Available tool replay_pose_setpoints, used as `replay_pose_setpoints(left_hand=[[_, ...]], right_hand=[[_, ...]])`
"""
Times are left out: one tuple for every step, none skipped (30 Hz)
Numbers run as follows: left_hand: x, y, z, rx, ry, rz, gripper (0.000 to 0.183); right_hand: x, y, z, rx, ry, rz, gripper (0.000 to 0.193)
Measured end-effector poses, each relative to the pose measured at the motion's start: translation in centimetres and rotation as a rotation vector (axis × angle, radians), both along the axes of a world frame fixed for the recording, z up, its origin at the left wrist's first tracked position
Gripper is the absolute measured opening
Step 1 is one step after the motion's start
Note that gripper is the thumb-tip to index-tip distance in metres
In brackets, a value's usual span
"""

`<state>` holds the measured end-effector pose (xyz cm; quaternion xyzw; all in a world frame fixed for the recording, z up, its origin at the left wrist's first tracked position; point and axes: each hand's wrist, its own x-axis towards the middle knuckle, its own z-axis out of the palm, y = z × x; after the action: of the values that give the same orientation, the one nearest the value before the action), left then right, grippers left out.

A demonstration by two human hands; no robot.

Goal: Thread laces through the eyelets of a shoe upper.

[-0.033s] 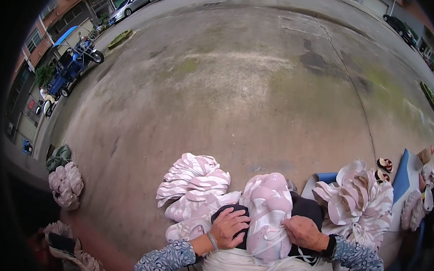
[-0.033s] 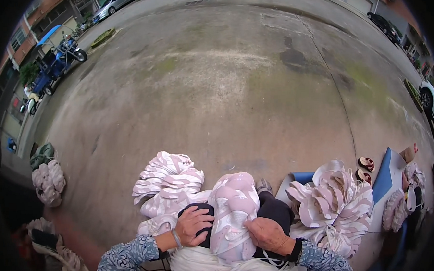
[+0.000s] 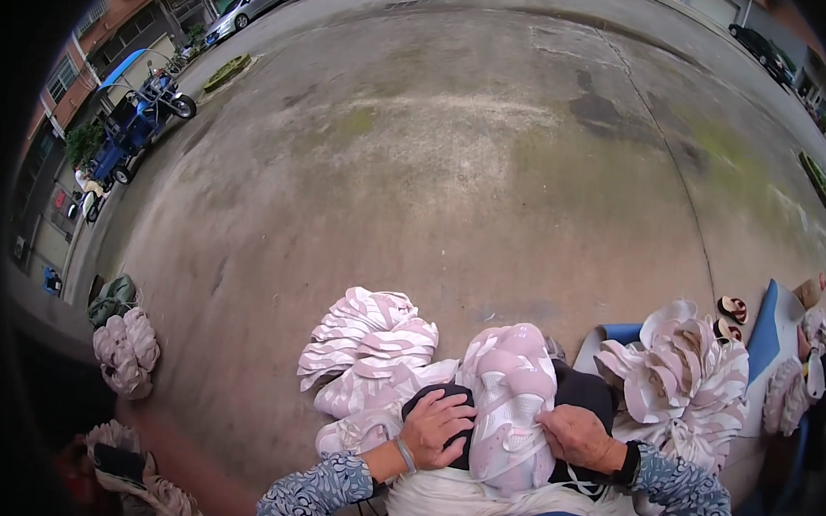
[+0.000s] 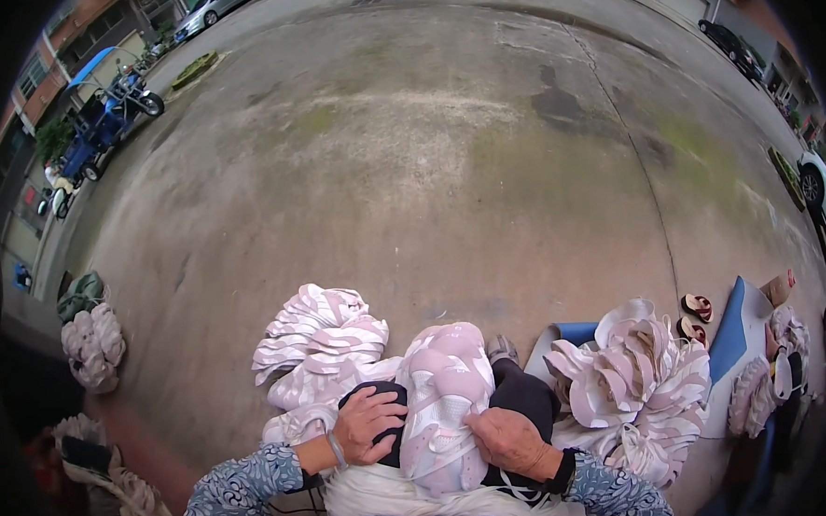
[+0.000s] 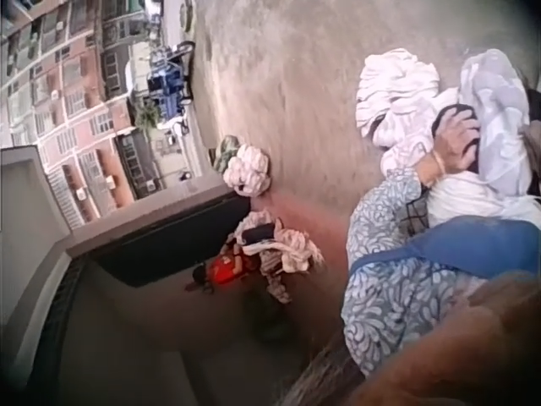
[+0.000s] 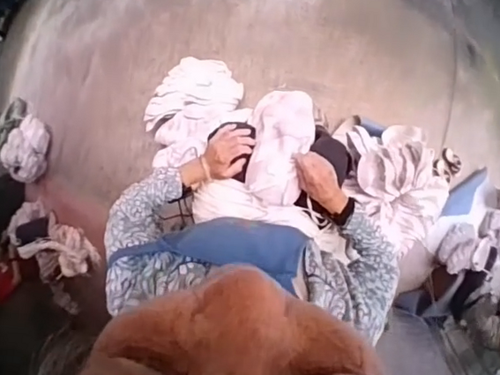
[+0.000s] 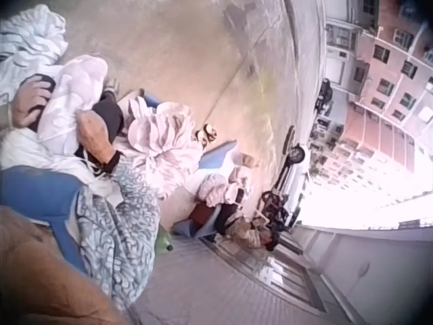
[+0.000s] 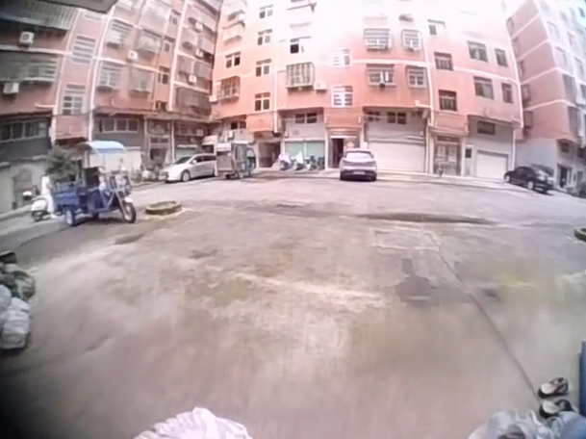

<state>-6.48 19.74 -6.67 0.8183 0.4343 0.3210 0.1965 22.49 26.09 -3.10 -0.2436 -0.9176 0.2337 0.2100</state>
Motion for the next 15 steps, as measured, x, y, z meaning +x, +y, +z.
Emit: replay_pose_setpoints(left_hand=[[0.0, -0.1, -0.3, 0.001, -0.002, 0.004, 0.029], [0.0, -0.1, -0.5, 0.007, 0.006, 0.014, 0.03], [0.1, -0.3, -0.7, -0.005, -0.001, 0.011, 0.03], [0.1, -0.7, -0.6, -0.01, 0.005, 0.019, 0.03], [0.1, -0.9, -0.5, -0.015, 0.01, 0.028, 0.031], [0.2, -0.9, -0.4, -0.016, 0.011, 0.025, 0.03], [0.2, -1.0, -0.2, -0.02, 0.014, 0.031, 0.03], [0.3, -0.9, -0.1, -0.005, 0.007, 0.032, 0.03], [0.5, -1.0, 0.0, 0.012, 0.0, 0.031, 0.03], [0.6, -0.7, 0.2, 0.012, -0.002, 0.019, 0.029], [0.6, -0.6, 0.4, 0.022, -0.002, 0.007, 0.029], [0.7, -0.7, 0.4, 0.015, 0.007, 0.016, 0.029], [0.9, -0.3, 0.3, 0.015, 0.009, 0.006, 0.029], [1.0, 0.2, 0.2, 0.025, 0.014, -0.001, 0.027], [1.3, 0.4, 0.1, 0.039, 0.01, -0.005, 0.026]], right_hand=[[0.0, 0.3, 0.0, 0.017, -0.032, -0.003, 0.033], [-0.2, 0.4, 0.2, 0.01, -0.05, 0.002, 0.032], [-0.2, 0.2, 0.2, -0.002, -0.057, -0.001, 0.032], [-0.3, 0.0, 0.0, -0.008, -0.021, 0.004, 0.032], [-0.3, -0.1, -0.1, -0.015, 0.015, 0.01, 0.032], [-0.3, -0.1, 0.0, -0.02, 0.003, 0.009, 0.033], [-0.2, -0.2, 0.1, -0.024, 0.006, 0.016, 0.033], [0.0, -0.3, 0.0, -0.005, -0.014, 0.009, 0.033], [0.1, -0.5, 0.0, 0.015, -0.034, 0.0, 0.033], [0.2, -0.4, 0.4, 0.017, -0.028, -0.005, 0.034], [0.3, -0.4, 0.4, 0.026, -0.027, -0.017, 0.034], [0.3, -0.5, 0.4, 0.003, -0.005, -0.007, 0.034], [0.6, -0.5, 0.3, -0.012, 0.012, -0.017, 0.034], [0.8, -0.5, 0.2, -0.012, 0.008, -0.034, 0.034], [1.0, -0.6, 0.0, 0.016, -0.002, -0.106, 0.034]])
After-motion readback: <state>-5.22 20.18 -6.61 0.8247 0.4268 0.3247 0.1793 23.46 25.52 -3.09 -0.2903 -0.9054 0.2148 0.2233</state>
